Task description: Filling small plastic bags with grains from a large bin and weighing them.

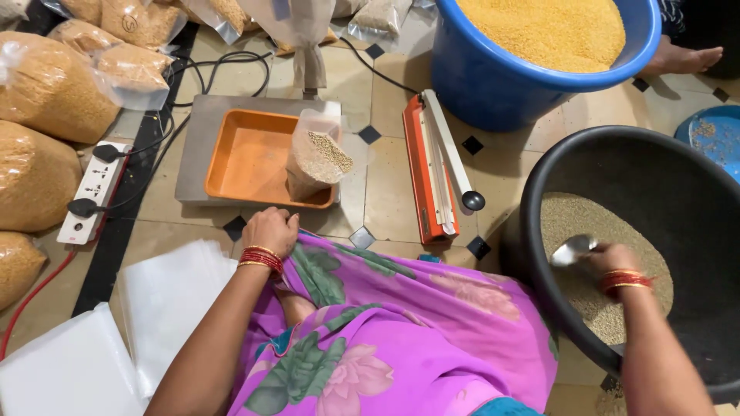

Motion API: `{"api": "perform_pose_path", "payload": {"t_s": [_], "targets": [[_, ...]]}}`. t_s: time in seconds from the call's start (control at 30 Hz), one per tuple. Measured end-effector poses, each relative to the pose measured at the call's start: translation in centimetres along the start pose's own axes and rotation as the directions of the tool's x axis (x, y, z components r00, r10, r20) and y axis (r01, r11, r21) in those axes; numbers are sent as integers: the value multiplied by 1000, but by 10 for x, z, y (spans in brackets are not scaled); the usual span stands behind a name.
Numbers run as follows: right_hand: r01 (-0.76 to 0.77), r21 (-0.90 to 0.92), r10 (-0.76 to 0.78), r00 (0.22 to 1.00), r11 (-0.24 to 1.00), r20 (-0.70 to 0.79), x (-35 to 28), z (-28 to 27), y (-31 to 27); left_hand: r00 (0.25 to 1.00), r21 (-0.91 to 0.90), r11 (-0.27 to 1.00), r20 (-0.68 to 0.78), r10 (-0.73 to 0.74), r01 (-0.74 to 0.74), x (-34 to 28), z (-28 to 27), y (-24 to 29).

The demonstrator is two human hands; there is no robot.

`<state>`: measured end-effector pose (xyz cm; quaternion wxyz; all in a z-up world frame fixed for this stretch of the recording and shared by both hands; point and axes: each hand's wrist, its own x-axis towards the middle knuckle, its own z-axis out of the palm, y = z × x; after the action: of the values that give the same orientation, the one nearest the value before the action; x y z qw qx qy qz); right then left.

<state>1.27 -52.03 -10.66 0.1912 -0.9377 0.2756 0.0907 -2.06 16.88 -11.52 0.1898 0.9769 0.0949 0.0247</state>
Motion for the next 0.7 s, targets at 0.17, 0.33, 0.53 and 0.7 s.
{"api": "perform_pose_path", "payload": {"t_s": [0.17,0.33,0.53,0.7], "targets": [[-101,213,37,959,972,283,9,31,-15,998,-48,998,-37,-43,41,2,6,-4],[10,605,-34,999,796,28,3,-16,-10,995,-49,999,-96,-10,5,3,14,-8],[392,790,-5,897,471,-441,-11,-58,20,998,-41,997,-9,-62,62,1,-2,3],[506,842,-347,836,187,-425,-65,-93,-79,998,-23,998,22,-54,54,3,-1,5]]}}
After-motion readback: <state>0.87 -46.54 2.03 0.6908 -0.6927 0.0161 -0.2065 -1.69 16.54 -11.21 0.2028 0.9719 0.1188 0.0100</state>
